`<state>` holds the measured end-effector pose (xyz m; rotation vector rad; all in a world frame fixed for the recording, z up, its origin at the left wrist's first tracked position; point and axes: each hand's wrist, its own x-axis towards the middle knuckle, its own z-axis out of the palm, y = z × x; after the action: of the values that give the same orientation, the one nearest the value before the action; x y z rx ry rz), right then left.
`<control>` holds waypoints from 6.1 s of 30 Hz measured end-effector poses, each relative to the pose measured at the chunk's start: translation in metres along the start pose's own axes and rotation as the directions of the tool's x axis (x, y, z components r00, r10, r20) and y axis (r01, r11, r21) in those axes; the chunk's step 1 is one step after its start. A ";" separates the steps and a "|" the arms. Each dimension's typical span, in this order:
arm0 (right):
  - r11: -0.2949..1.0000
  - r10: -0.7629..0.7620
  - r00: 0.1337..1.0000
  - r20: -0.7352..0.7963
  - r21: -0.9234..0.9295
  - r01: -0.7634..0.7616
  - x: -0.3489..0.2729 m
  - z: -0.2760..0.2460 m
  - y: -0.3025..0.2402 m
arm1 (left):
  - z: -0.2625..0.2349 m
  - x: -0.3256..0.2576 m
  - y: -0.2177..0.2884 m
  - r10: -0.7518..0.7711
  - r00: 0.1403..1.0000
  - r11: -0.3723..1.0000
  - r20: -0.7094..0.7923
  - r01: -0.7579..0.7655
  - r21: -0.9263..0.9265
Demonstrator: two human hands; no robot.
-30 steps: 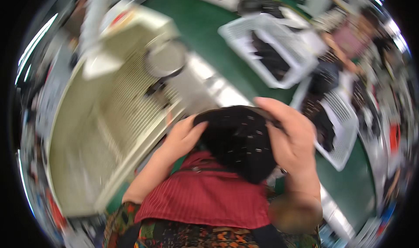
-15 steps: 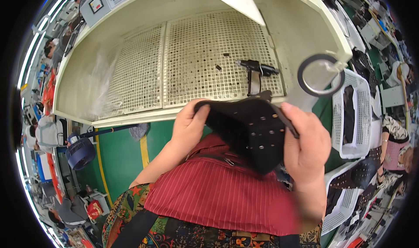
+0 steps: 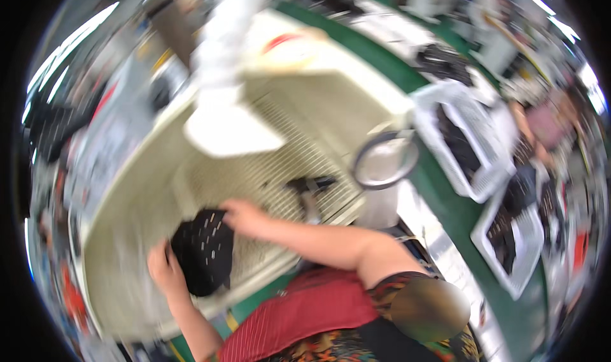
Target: The person uses a pneumatic riveting tool to attach metal studs to black fabric boot pieces on a perforated workbench. They repeatedly pick up pieces, position them, and fire the tool to secure the studs. After finishing a piece, they place it into a white plastic basket on the assembly line. The person also handles a plastic bag and a small black component during the process.
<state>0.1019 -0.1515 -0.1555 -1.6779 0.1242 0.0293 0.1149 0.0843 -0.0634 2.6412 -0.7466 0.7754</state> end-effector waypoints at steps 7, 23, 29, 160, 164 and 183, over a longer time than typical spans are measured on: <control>0.965 0.258 0.963 -0.081 -0.037 -0.261 0.029 -0.036 0.037 | 0.080 0.008 0.017 -0.105 0.931 0.975 0.349 0.165 -0.148; 0.862 -0.100 0.970 -0.220 -0.506 -0.026 -0.023 -0.082 0.015 | 0.114 0.032 0.036 -0.194 0.897 0.928 0.398 0.299 -0.224; 0.556 -0.071 0.949 -0.306 -0.802 -0.217 -0.116 -0.148 0.003 | 0.088 0.033 0.022 -0.189 0.824 0.870 0.534 0.392 -0.298; 0.793 0.111 0.985 0.130 -0.609 -0.009 -0.077 -0.088 -0.082 | 0.069 -0.041 0.035 -0.606 0.706 0.474 0.368 0.691 -0.546; 0.832 -0.054 0.961 0.272 -0.520 0.194 -0.081 -0.091 -0.077 | 0.077 -0.033 0.036 -0.581 0.703 0.486 0.409 0.704 -0.519; 0.847 0.074 0.963 0.258 -0.527 0.076 -0.085 -0.089 -0.057 | 0.084 -0.023 0.036 -0.619 0.703 0.541 0.350 0.705 -0.459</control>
<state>0.0187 -0.2288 -0.0812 -2.2149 -0.1040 0.3179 0.1140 0.0299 -0.1405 2.1411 0.0745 0.0924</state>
